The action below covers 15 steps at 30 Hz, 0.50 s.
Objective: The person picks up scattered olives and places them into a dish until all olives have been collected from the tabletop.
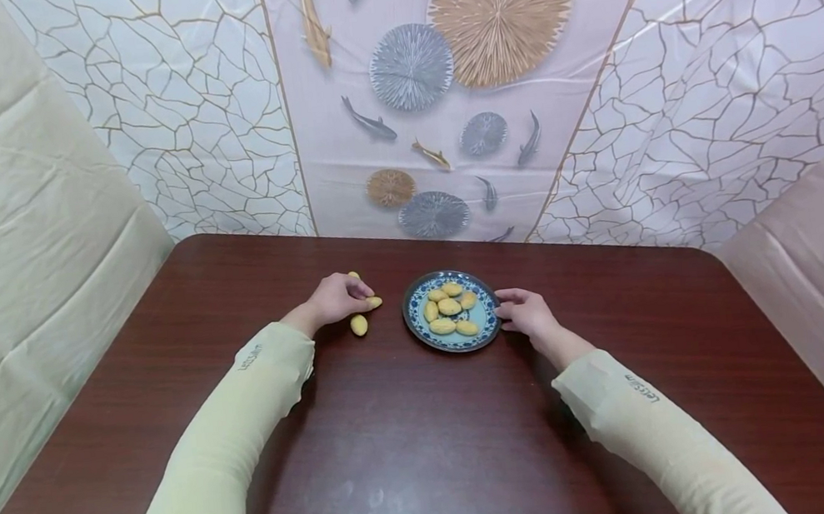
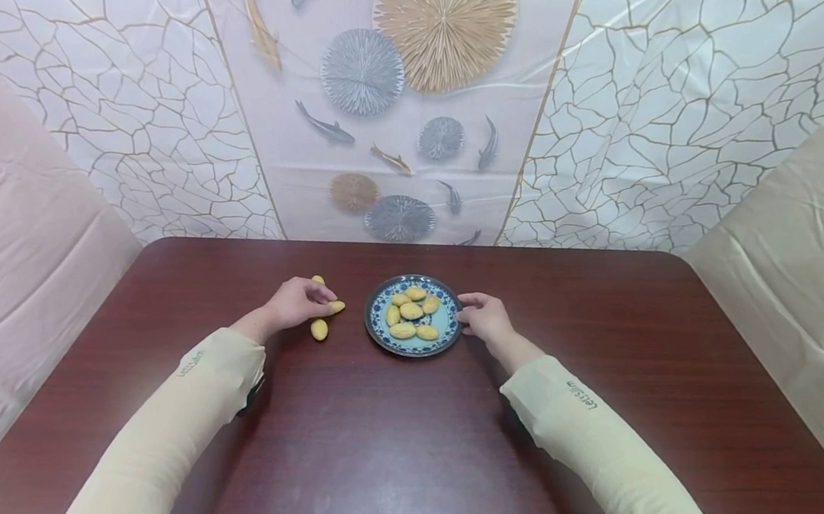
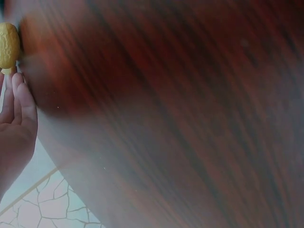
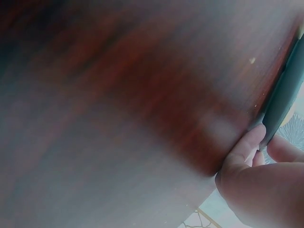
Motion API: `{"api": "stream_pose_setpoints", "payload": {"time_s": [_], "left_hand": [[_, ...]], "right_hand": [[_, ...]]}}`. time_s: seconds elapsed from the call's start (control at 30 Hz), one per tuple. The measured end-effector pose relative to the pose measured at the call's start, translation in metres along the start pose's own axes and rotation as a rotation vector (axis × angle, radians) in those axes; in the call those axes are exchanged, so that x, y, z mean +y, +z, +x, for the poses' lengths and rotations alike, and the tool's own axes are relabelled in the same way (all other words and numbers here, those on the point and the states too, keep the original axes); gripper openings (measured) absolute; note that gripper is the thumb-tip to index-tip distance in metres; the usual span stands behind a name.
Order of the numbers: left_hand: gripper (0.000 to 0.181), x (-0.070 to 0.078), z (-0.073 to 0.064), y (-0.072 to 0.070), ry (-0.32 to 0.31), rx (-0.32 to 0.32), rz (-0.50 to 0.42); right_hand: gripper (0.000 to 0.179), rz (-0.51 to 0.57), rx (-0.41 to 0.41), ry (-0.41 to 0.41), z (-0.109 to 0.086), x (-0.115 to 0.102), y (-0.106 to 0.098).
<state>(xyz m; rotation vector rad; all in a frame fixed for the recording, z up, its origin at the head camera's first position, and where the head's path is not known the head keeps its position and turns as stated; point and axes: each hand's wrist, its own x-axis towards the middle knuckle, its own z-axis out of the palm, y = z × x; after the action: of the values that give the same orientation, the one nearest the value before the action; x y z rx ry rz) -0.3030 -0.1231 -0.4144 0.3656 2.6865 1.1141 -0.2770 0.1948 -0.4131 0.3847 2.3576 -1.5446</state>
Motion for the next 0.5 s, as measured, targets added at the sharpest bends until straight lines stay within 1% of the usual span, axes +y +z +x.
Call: {"api": "stream_pose_setpoints", "payload": {"time_s": [0.23,0.5], "left_hand": [[0.026,0.0010,-0.0006,0.0003,-0.011,0.016,-0.030],[0.024,0.0049,0.0036,-0.0013,-0.007,0.046,-0.072]], "right_hand": [[0.042,-0.002,-0.006,-0.011,0.0004,0.0004,0.0008],[0.042,-0.001,-0.001,-0.008,-0.0009,-0.0004,0.0011]]}}
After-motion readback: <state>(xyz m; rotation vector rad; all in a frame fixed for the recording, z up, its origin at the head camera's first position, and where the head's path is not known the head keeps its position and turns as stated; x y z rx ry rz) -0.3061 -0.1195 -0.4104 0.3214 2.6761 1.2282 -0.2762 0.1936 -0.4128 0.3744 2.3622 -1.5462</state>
